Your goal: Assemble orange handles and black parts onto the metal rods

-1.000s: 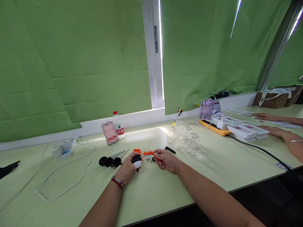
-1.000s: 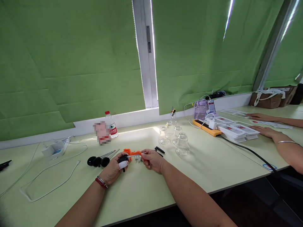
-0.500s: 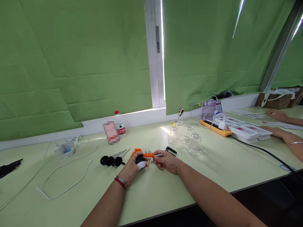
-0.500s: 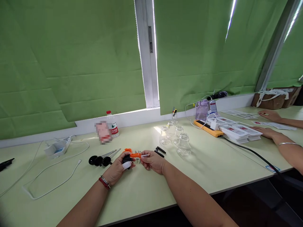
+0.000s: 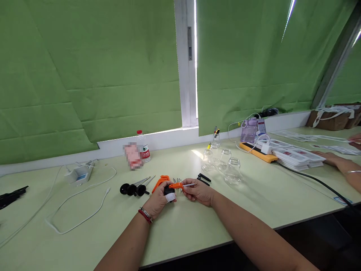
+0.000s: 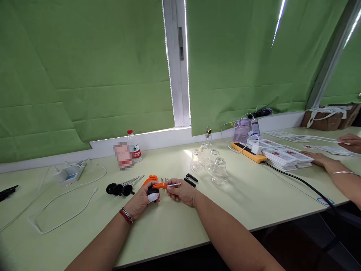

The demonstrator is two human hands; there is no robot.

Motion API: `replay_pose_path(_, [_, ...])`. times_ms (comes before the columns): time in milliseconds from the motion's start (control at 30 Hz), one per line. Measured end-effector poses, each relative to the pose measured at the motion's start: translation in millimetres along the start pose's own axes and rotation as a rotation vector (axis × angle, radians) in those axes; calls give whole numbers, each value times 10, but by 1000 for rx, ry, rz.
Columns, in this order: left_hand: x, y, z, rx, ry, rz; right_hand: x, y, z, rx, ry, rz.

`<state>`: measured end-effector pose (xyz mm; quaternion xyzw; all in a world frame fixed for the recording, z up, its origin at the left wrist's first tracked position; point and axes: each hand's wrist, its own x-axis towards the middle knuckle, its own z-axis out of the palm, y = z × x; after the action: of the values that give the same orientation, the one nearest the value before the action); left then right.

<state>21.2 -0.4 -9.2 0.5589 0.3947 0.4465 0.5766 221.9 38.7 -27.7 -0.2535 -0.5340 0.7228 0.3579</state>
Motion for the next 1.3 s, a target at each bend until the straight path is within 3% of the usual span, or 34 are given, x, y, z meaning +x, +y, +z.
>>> replay_pose_path(467, [9, -66, 41, -25, -32, 2, -12, -19, 67, -73, 38, 53])
replay_pose_path(733, [-37, 60, 153, -293, -9, -33, -36, -55, 111, -136, 7, 31])
replay_pose_path(900, [-22, 49, 134, -347, 34, -8, -19, -36, 63, -182, 18, 16])
replay_pose_path(1033, [0, 73, 72, -410, 140, 55, 36, -27, -94, -415, 251, -136])
replay_pose_path(1133, [15, 92, 21, -442, 199, 75, 64, -24, -170, -735, 422, -286])
replay_pose_path(1300, [46, 62, -32, -466, 248, 58, 74, -8, -30, -1378, 228, -382])
